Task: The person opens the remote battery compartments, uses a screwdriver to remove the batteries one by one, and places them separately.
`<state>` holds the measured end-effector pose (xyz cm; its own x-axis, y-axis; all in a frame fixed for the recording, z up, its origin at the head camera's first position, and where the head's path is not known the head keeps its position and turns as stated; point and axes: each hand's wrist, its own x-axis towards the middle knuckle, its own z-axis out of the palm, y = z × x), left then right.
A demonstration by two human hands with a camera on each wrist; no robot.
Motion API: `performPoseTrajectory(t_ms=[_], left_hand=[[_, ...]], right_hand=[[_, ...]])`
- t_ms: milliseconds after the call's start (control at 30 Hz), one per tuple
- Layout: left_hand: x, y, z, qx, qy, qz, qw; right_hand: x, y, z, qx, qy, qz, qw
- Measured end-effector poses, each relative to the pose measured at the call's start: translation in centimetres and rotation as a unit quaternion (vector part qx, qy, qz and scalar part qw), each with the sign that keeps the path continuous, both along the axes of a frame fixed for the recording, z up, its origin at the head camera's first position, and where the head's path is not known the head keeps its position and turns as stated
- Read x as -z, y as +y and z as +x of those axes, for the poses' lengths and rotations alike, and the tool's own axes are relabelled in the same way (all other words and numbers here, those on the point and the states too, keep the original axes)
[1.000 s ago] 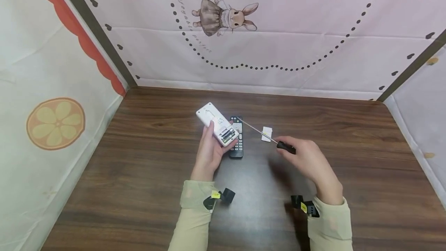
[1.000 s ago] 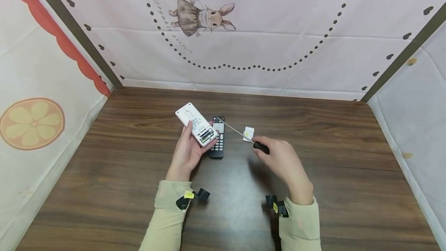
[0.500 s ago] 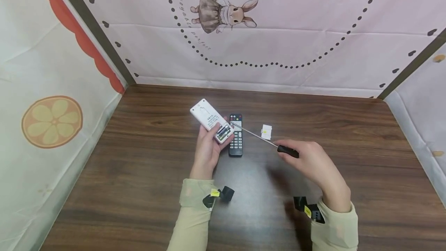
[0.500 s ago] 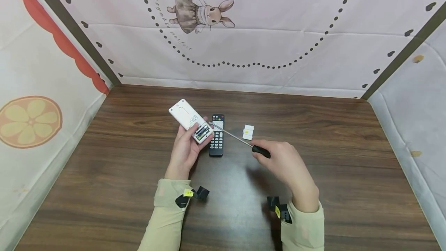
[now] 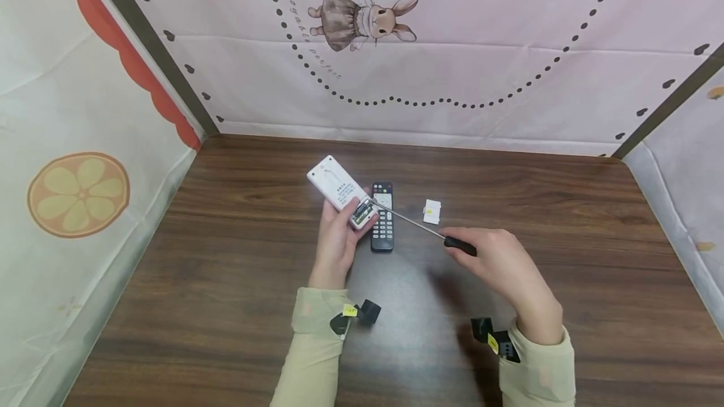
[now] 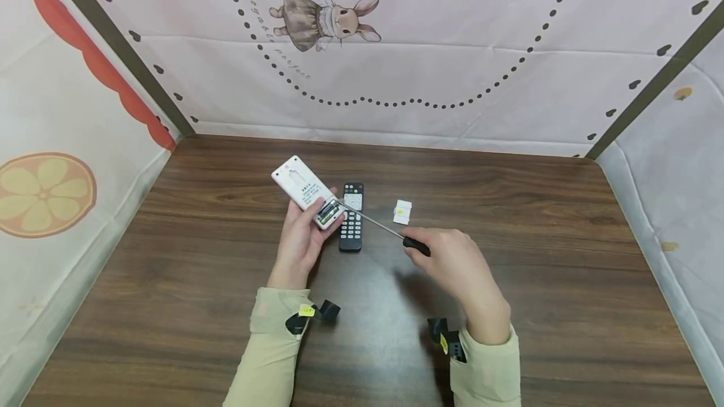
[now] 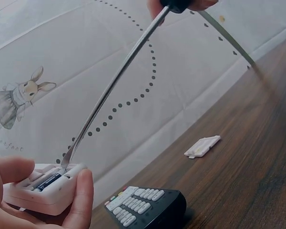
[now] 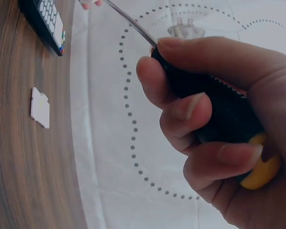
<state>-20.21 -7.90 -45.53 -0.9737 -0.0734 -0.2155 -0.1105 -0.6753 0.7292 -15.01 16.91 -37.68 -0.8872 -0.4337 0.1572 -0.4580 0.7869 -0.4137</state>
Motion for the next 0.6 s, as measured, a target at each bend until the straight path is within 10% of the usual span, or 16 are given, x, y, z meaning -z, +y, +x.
performPoseTrajectory(t_ms=[600], left_hand=[[0.7, 0.2, -0.2, -0.020, -0.002, -0.091, 0.9957]], right_hand=[[-1.0, -3.5, 2.1, 0.004, 0.079, 0.042, 0.9960]])
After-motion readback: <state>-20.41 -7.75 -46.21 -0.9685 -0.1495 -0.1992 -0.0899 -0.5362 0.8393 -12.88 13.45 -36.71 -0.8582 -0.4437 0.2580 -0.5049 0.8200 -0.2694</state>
